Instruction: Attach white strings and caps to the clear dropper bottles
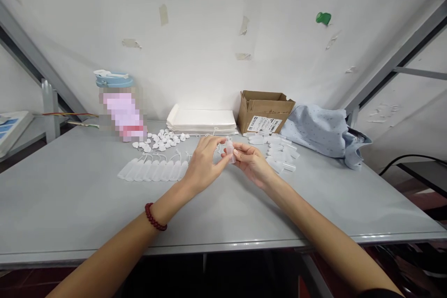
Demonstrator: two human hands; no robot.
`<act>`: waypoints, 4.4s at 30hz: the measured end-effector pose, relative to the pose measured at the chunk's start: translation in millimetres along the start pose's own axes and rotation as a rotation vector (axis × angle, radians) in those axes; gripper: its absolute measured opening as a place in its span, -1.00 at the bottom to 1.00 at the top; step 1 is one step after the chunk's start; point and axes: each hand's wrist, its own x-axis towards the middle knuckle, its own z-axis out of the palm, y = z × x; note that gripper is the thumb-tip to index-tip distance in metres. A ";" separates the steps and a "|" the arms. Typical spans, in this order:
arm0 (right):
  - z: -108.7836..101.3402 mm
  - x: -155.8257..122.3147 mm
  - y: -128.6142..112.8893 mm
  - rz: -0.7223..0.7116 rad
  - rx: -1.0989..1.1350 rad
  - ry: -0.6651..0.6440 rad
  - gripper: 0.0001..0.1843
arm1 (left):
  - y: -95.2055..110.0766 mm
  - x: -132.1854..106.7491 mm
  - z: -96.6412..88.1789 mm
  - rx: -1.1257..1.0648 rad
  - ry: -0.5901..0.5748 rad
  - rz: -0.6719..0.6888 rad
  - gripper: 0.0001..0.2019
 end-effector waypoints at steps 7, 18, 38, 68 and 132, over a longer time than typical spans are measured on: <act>1.9 -1.4 -1.7 -0.010 -0.020 -0.029 -0.73 | -2.0 -1.0 0.1 0.033 0.006 0.104 -0.83; -0.3 -0.3 -0.6 0.012 0.010 -0.031 -0.72 | -2.5 1.8 -4.9 0.009 -0.046 0.084 -0.73; 5.7 -1.4 2.3 -0.119 -0.241 0.051 -0.69 | -11.9 5.0 -17.0 0.252 -0.327 0.264 -0.63; 3.6 -0.1 20.0 -0.189 -1.218 -0.089 -0.71 | -21.8 7.0 -30.4 0.269 -0.649 0.055 -0.60; -7.7 3.5 21.0 -0.315 -1.262 -0.157 -0.72 | -35.9 10.8 -38.0 0.265 -0.606 -0.055 -0.62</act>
